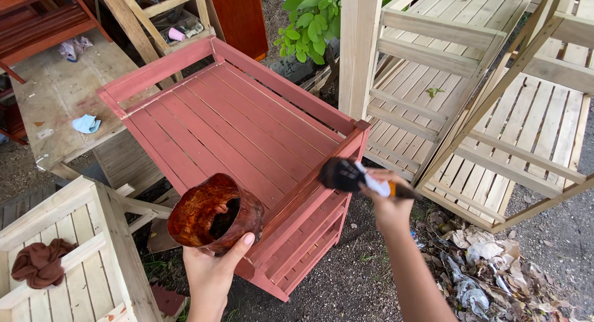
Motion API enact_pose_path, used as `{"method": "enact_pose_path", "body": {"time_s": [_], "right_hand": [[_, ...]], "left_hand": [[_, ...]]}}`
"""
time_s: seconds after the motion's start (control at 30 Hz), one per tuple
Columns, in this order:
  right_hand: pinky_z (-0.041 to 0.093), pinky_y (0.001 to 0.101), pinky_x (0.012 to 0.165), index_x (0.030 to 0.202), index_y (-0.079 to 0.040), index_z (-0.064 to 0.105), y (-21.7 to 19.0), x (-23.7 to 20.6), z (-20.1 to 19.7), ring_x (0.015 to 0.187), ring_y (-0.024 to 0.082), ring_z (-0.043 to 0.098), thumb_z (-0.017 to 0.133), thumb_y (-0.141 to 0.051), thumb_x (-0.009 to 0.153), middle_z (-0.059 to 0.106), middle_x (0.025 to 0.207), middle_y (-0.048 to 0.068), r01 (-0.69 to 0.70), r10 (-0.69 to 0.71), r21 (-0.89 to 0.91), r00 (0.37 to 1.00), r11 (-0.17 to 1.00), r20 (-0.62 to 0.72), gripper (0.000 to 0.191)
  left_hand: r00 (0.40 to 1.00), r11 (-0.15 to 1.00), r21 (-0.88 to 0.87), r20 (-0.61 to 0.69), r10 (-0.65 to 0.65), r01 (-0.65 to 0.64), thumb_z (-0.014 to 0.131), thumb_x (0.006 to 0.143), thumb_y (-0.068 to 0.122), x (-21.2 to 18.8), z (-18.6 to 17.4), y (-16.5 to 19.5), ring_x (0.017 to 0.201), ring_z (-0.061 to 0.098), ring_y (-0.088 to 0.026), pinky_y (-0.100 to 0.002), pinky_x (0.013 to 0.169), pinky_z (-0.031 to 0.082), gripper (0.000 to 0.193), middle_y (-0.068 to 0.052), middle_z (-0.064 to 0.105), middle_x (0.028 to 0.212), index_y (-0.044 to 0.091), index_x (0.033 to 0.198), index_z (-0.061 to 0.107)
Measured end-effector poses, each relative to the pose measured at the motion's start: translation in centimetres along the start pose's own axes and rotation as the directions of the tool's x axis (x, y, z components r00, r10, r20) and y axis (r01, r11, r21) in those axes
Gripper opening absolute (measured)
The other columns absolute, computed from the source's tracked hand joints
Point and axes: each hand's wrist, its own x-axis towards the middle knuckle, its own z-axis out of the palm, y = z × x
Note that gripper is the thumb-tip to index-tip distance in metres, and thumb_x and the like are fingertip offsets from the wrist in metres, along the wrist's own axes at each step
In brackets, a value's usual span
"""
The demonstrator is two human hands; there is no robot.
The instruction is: The person pours wood stain from a bottle into a cut plastic container, then uses a brush to apply the stain to the edges and side rails of a red-painted wooden tray table, working around the piece while holding the stain container in one hand.
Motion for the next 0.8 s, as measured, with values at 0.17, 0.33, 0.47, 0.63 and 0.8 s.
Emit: {"method": "enact_pose_path", "body": {"time_s": [0.17,0.33,0.47,0.63,0.8], "right_hand": [[0.057,0.0305,0.09,0.101,-0.001,0.07,0.1,2.4,-0.8,0.1,0.015,0.067,0.078,0.01,0.084,0.072,0.107,0.009,0.159,-0.205,-0.258,0.965,0.953,-0.163,0.022],[0.053,0.0274,0.087,0.098,-0.001,0.069,0.1,-1.7,2.4,0.097,0.015,0.064,0.079,0.01,0.081,0.072,0.105,0.009,0.248,-0.338,-0.467,0.934,0.849,-0.118,0.022],[0.054,0.0281,0.079,0.098,-0.005,0.07,-0.9,-9.8,5.4,0.092,0.015,0.066,0.078,0.008,0.081,0.074,0.107,0.011,0.18,-0.192,-0.371,0.981,0.911,0.006,0.023],[0.057,0.0302,0.079,0.097,-0.005,0.073,-1.7,-14.8,6.0,0.09,0.017,0.071,0.079,0.009,0.075,0.076,0.111,0.015,0.143,-0.09,-0.22,0.968,0.965,0.234,0.027],[0.059,0.0335,0.071,0.092,-0.008,0.08,0.2,-10.7,2.8,0.084,0.021,0.072,0.082,0.008,0.077,0.08,0.104,0.016,0.073,-0.013,-0.411,0.989,0.909,0.146,0.021]], "left_hand": [[0.997,0.998,-0.06,0.08,0.016,-0.011,0.082,0.071,-0.002,0.5,0.4,0.5,0.116,0.068,-0.027,-0.043,0.1,0.06,0.072,-0.016,0.061,0.131,0.004,0.134,0.049],[0.993,1.0,-0.014,0.113,-0.018,0.019,0.082,0.069,0.0,2.3,0.9,2.1,0.118,0.068,-0.025,-0.043,0.096,0.057,0.076,-0.016,0.058,0.133,0.006,0.135,0.045],[0.981,0.999,0.014,0.19,0.043,-0.046,0.082,0.072,0.002,3.3,0.7,2.6,0.117,0.068,-0.026,-0.042,0.096,0.058,0.074,-0.017,0.057,0.132,0.004,0.135,0.043],[0.972,0.996,0.038,0.224,0.069,-0.08,0.086,0.071,0.003,3.6,0.6,2.2,0.116,0.069,-0.026,-0.039,0.098,0.061,0.072,-0.018,0.063,0.129,0.001,0.133,0.048],[0.976,0.998,0.054,0.214,0.026,-0.038,0.086,0.069,0.005,3.6,0.9,2.3,0.115,0.07,-0.025,-0.039,0.096,0.06,0.075,-0.015,0.064,0.128,0.002,0.133,0.047]]}}
